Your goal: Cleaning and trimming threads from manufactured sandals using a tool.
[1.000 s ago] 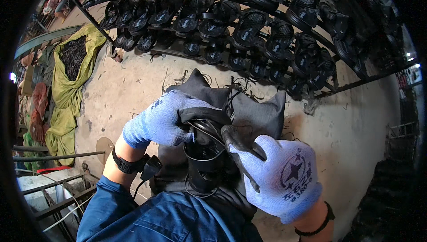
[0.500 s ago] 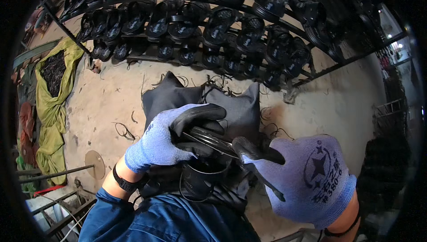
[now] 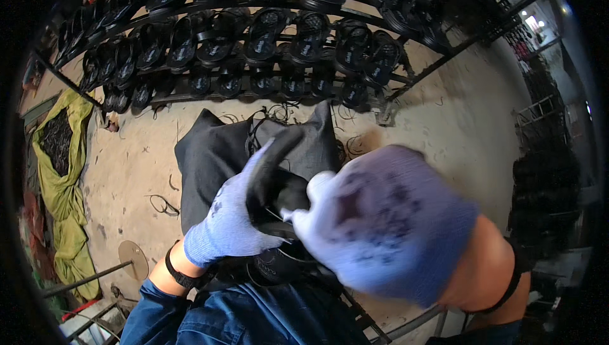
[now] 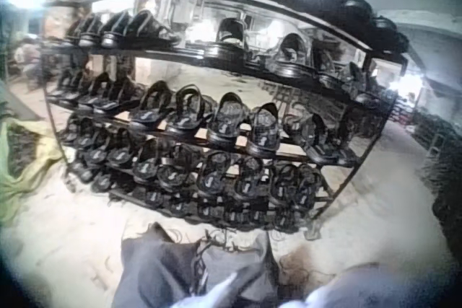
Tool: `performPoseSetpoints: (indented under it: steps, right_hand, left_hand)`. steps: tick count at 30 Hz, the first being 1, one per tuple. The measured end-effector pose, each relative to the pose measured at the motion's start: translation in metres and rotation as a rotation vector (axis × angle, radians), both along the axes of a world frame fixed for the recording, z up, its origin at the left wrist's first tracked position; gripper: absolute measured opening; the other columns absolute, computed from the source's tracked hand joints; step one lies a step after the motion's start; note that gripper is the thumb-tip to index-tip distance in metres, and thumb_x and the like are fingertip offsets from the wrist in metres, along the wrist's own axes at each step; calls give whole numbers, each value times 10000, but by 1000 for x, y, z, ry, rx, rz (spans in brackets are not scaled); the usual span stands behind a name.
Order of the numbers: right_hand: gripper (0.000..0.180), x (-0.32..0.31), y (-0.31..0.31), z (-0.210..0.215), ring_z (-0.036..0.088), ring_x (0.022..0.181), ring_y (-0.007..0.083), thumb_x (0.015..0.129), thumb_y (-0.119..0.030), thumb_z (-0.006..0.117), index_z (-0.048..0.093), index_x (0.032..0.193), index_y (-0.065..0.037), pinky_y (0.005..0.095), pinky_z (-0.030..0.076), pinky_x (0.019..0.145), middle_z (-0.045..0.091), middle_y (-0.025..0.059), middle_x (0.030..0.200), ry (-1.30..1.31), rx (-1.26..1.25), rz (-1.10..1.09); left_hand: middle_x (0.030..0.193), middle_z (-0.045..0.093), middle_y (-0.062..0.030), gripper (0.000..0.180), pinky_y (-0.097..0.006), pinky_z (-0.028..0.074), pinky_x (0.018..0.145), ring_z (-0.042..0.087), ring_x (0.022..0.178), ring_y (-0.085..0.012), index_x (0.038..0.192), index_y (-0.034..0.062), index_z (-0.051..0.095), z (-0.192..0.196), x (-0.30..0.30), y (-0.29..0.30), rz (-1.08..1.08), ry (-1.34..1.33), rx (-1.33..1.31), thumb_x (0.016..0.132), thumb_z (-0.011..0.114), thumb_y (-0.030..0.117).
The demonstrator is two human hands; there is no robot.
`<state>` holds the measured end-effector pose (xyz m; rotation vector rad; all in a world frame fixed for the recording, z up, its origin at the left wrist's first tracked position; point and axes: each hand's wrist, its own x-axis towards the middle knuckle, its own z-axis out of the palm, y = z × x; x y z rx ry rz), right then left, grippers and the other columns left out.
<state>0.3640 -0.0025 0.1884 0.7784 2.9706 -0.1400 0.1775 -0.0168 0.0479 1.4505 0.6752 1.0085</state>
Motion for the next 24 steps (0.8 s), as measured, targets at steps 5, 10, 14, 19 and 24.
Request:
performPoseSetpoints:
  steps: [5, 10, 14, 19, 24]
  right_hand:
    - [378, 46, -13, 21, 568, 610, 227, 652, -53, 624, 678, 1024, -88, 330, 444, 570, 608, 102, 820, 227, -16, -401]
    - [318, 61, -61, -11, 522, 504, 208, 634, -116, 672, 708, 948, -146, 337, 384, 458, 572, 42, 761, 241, -2, -346]
    - [299, 70, -82, -26, 524, 515, 213, 627, -139, 681, 688, 926, -148, 346, 394, 466, 552, 58, 800, 45, -87, -476]
    - [191, 69, -89, -34, 545, 526, 214, 718, -209, 671, 673, 892, -132, 349, 418, 473, 520, 65, 768, -84, -108, -494]
    - [350, 73, -89, -56, 527, 561, 199, 628, -216, 656, 680, 971, -149, 342, 401, 497, 521, 41, 774, -222, -148, -384]
  left_hand:
    - [1016, 667, -142, 958, -315, 495, 851, 671, 913, -227, 1455, 8, 254, -16, -20, -8, 214, 183, 246, 661, 785, 66]
    - [801, 620, -134, 927, -382, 480, 689, 623, 745, -306, 1435, 6, 308, 12, -16, 6, 15, 373, 360, 635, 766, 101]
    - [696, 568, -122, 915, -417, 447, 606, 582, 668, -327, 1442, 26, 296, 5, 5, 6, -88, 467, 448, 651, 744, 129]
    - [760, 610, -159, 927, -430, 460, 638, 605, 707, -353, 1446, 17, 273, -1, 32, 3, -207, 613, 373, 672, 744, 210]
    - [855, 675, -153, 977, -394, 515, 663, 655, 752, -349, 1484, 104, 221, -13, 65, -11, -321, 678, 333, 657, 740, 97]
